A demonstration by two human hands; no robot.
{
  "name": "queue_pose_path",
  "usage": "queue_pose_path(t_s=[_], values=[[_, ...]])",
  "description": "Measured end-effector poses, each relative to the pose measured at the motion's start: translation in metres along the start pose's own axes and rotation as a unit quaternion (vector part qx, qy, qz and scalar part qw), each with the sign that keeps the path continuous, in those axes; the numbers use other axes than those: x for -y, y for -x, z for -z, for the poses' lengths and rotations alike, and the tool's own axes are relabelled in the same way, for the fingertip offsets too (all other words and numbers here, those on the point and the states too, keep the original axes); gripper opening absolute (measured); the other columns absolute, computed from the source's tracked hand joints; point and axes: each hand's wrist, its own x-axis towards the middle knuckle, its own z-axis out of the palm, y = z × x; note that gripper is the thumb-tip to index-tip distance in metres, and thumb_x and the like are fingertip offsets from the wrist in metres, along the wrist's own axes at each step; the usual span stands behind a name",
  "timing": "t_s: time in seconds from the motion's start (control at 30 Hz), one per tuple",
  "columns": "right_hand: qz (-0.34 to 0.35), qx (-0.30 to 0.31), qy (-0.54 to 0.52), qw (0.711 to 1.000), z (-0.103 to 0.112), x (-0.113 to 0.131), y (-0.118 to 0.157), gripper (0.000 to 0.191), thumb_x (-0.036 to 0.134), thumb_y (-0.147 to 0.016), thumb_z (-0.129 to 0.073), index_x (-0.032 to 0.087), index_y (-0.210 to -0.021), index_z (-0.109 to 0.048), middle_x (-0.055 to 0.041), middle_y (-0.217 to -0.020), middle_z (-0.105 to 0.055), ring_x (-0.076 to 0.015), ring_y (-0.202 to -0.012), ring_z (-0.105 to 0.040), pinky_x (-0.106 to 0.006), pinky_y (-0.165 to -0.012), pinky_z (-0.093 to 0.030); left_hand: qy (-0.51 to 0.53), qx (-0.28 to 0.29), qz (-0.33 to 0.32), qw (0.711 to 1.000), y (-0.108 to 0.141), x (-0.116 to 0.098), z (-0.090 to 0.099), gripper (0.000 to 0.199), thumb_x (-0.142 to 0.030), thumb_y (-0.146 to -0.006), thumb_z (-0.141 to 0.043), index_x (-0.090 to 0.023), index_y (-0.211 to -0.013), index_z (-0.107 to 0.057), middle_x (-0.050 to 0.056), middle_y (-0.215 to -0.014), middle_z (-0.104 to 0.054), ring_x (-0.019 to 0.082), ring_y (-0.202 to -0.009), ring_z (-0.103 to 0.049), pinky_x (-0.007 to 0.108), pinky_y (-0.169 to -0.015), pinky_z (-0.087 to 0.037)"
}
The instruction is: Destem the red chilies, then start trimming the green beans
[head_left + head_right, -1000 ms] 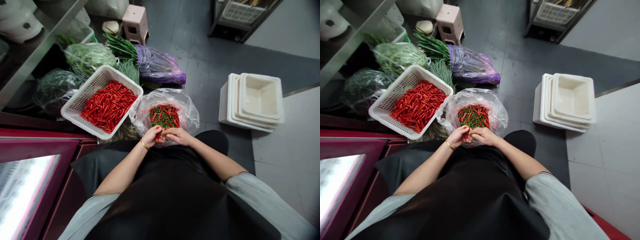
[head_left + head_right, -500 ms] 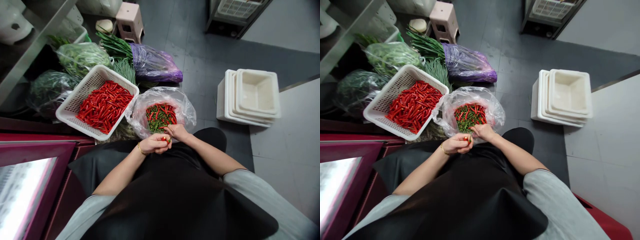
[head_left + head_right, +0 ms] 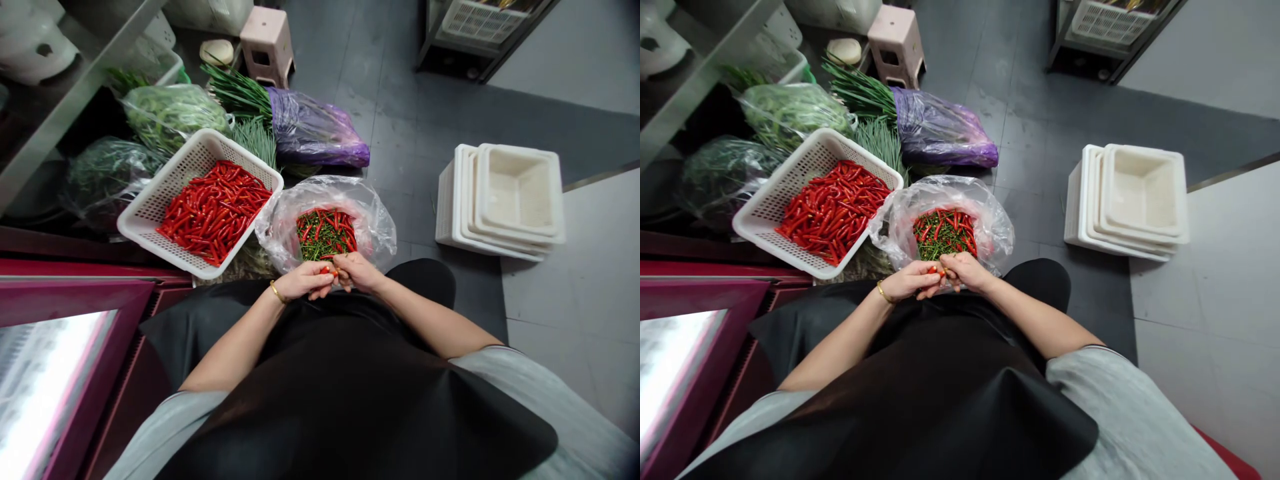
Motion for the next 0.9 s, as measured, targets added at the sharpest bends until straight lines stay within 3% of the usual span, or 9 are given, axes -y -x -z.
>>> queue_pose_path(t_s=[0.07, 0.13, 0.17, 0.23, 0.33, 0.4, 0.6, 0.77, 0.9], values=[[-0.033, -0.005, -0.034, 0.999, 0.006, -0.010, 0.000, 0.066, 0.070, -0.090, -0.022, 0.017, -0.061, -0.051, 0.0013, -0.049, -0.051, -0.0083, -0.037, -0.039, -0.025, -0.045, -0.042, 0.025, 0.044, -0.001, 0.999, 0.003, 0.001, 0.004, 0.035, -0.046, -0.083, -0.060, -0.012, -0.089, -0.056, 0.001, -0.060, -0.060, 0.007, -0.042, -0.050, 0.018, -0.043, -0.036], [-0.078, -0.033, 0.091, 0.992, 0.026, -0.017, -0.009, 0.063, 0.066, -0.091, -0.028, 0.015, -0.073, -0.060, -0.0026, -0.057, -0.059, -0.0125, -0.049, -0.054, -0.027, -0.057, -0.049, 0.075, 0.033, 0.007, 0.997, 0.001, 0.005, 0.012, 0.034, -0.043, -0.080, -0.064, -0.011, -0.091, -0.057, 0.004, -0.066, -0.063, 0.011, -0.048, -0.057, 0.021, -0.047, -0.042], [-0.108, -0.064, 0.196, 0.972, 0.037, -0.019, -0.017, 0.057, 0.062, -0.091, -0.035, 0.014, -0.082, -0.064, -0.0063, -0.068, -0.065, -0.0160, -0.061, -0.061, -0.029, -0.065, -0.050, 0.103, 0.009, 0.009, 0.995, 0.000, 0.008, 0.016, 0.034, -0.041, -0.077, -0.067, -0.012, -0.091, -0.057, 0.005, -0.069, -0.064, 0.013, -0.052, -0.060, 0.022, -0.048, -0.045], [-0.171, -0.130, 0.400, 0.891, 0.059, -0.023, -0.037, 0.044, 0.051, -0.090, -0.048, 0.012, -0.097, -0.066, -0.0144, -0.094, -0.069, -0.0236, -0.087, -0.066, -0.033, -0.080, -0.049, 0.144, -0.064, -0.007, 0.988, -0.006, 0.014, 0.025, 0.033, -0.034, -0.068, -0.073, -0.013, -0.087, -0.056, 0.002, -0.068, -0.063, 0.013, -0.052, -0.060, 0.024, -0.049, -0.047], [-0.219, -0.118, 0.538, 0.806, 0.074, -0.025, -0.063, 0.033, 0.035, -0.086, -0.056, 0.011, -0.109, -0.065, -0.0191, -0.112, -0.065, -0.0280, -0.103, -0.063, -0.033, -0.086, -0.047, 0.139, -0.188, -0.024, 0.972, -0.019, 0.020, 0.032, 0.030, -0.028, -0.063, -0.076, -0.015, -0.075, -0.053, -0.008, -0.049, -0.046, 0.005, -0.038, -0.040, 0.019, -0.043, -0.036], [-0.214, -0.096, 0.548, 0.803, 0.075, -0.022, -0.071, 0.027, 0.026, -0.086, -0.054, 0.011, -0.104, -0.067, -0.0178, -0.108, -0.067, -0.0258, -0.099, -0.064, -0.030, -0.083, -0.047, 0.094, -0.259, -0.003, 0.961, -0.032, 0.022, 0.032, 0.029, -0.030, -0.062, -0.076, -0.015, -0.072, -0.054, -0.010, -0.044, -0.037, 0.003, -0.036, -0.029, 0.018, -0.041, -0.028], [-0.101, -0.187, 0.439, 0.873, 0.079, -0.005, -0.055, 0.025, 0.026, -0.089, -0.048, 0.013, -0.094, -0.068, -0.0077, -0.089, -0.071, -0.0158, -0.082, -0.064, -0.023, -0.076, -0.046, -0.063, -0.349, -0.033, 0.935, -0.067, 0.029, 0.030, 0.030, -0.034, -0.057, -0.079, -0.011, -0.069, -0.065, -0.002, -0.059, -0.058, 0.007, -0.055, -0.048, 0.020, -0.055, -0.038], [-0.168, -0.154, 0.495, 0.838, 0.080, -0.025, -0.048, 0.023, 0.028, -0.087, -0.051, 0.012, -0.091, -0.068, -0.0136, -0.094, -0.070, -0.0213, -0.086, -0.064, -0.028, -0.077, -0.046, 0.061, -0.310, 0.052, 0.947, -0.053, 0.024, 0.043, 0.050, -0.061, -0.073, -0.060, -0.015, -0.056, -0.053, -0.010, -0.035, -0.024, 0.004, -0.032, -0.022, 0.021, -0.038, -0.021], [-0.194, -0.110, 0.541, 0.811, 0.077, -0.038, -0.058, 0.026, 0.031, -0.081, -0.057, 0.014, -0.099, -0.065, -0.0149, -0.099, -0.069, -0.0245, -0.087, -0.064, -0.029, -0.071, -0.045, 0.090, -0.297, 0.058, 0.949, -0.039, 0.018, 0.043, 0.036, -0.049, -0.072, -0.066, -0.014, -0.072, -0.059, -0.006, -0.043, -0.043, 0.006, -0.033, -0.036, 0.019, -0.037, -0.026]])
